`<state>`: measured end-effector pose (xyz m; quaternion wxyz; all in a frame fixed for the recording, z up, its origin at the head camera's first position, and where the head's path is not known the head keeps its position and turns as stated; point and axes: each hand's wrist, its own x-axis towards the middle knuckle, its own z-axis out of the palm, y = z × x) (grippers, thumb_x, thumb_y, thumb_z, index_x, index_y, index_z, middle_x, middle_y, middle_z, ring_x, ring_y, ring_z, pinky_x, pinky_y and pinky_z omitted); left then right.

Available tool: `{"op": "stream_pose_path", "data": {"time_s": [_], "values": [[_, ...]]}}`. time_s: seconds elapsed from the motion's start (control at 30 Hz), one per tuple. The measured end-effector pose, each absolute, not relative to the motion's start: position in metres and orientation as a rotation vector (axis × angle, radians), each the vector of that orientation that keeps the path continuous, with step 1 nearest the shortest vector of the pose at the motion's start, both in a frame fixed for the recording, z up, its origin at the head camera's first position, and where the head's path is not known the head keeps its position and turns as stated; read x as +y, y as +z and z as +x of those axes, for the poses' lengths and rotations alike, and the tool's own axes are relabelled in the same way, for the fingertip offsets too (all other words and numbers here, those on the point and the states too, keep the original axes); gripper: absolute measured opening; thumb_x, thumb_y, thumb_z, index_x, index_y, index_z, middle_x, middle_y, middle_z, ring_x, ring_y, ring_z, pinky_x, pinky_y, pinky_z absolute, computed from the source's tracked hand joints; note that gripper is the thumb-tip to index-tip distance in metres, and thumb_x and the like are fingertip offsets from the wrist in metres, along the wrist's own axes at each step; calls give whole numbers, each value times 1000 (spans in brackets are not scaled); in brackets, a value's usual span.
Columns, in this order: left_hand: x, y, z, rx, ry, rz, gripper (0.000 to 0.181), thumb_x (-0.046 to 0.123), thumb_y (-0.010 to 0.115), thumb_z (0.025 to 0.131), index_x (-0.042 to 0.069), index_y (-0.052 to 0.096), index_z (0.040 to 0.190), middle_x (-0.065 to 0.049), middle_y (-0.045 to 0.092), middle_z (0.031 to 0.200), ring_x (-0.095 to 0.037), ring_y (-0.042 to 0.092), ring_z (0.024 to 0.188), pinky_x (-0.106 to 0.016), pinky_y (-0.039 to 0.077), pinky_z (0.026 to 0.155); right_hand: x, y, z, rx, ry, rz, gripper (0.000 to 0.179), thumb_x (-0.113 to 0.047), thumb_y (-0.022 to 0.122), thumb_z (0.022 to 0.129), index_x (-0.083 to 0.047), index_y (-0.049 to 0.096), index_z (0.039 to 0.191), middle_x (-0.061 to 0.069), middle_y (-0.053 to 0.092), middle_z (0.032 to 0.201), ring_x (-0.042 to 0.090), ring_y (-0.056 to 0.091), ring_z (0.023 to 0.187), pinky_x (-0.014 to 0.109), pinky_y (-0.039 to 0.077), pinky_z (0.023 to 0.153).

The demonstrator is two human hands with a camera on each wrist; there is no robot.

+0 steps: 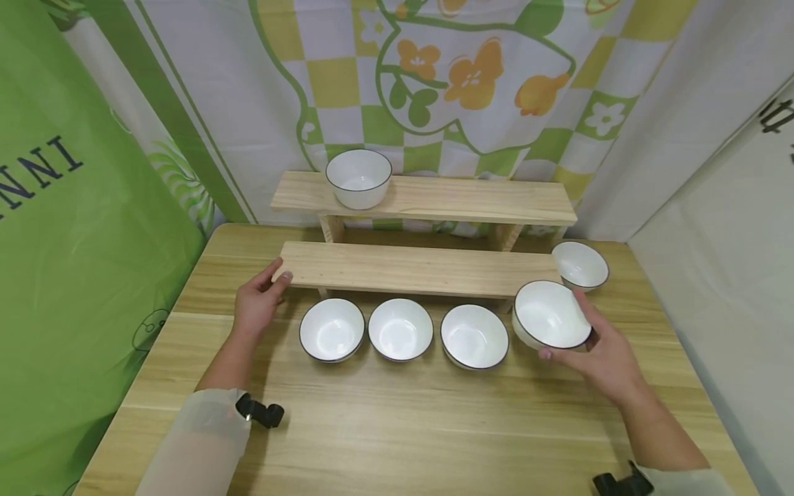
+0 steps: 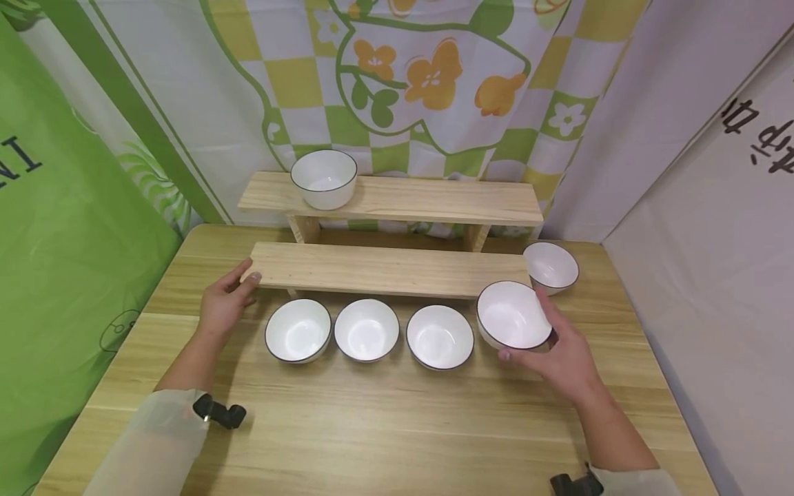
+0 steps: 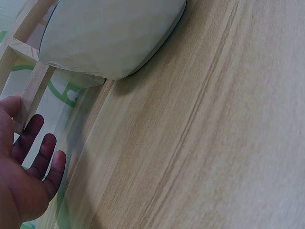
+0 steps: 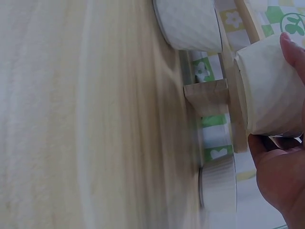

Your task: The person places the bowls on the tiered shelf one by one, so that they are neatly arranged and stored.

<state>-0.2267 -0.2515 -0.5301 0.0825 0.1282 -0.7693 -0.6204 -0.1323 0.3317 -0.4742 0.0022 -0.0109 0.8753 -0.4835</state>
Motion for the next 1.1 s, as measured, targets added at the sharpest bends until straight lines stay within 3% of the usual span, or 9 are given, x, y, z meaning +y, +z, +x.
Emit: {"op": "stream_pose_path", "data": {"time_s": [0.33,0.53,0.8,1.1], "values": [[-251,-530,-227,-2277,-1884,386,56,39,78,94,20,62,145,-3,58,149,1,63,99,-18,58,76,322,-463,-141,2758,-1483,-10,124,-23,96,76,-39,13,166,20,19,169,40,28,149,-5,27,95],[-252,-529,-226,-2280,-1881,389,55,39,79,94,22,63,145,-4,59,148,1,63,98,-18,58,76,312,-454,-148,2735,-1549,-44,122,-20,96,77,-32,15,167,16,20,170,34,28,151,-3,28,99],[-239,-493,-211,-2339,-1895,409,53,27,74,99,12,58,147,-11,55,151,3,62,96,-24,59,82,300,-445,-162,2728,-1588,-76,121,-18,96,76,-29,17,167,15,25,169,31,34,147,-1,33,97],[-249,-518,-224,-2304,-1933,417,55,32,76,97,17,59,148,-5,53,154,2,62,100,-24,59,82,288,-429,-176,2748,-1571,-84,121,-23,97,74,-31,20,166,11,27,169,32,41,140,1,39,89]]}}
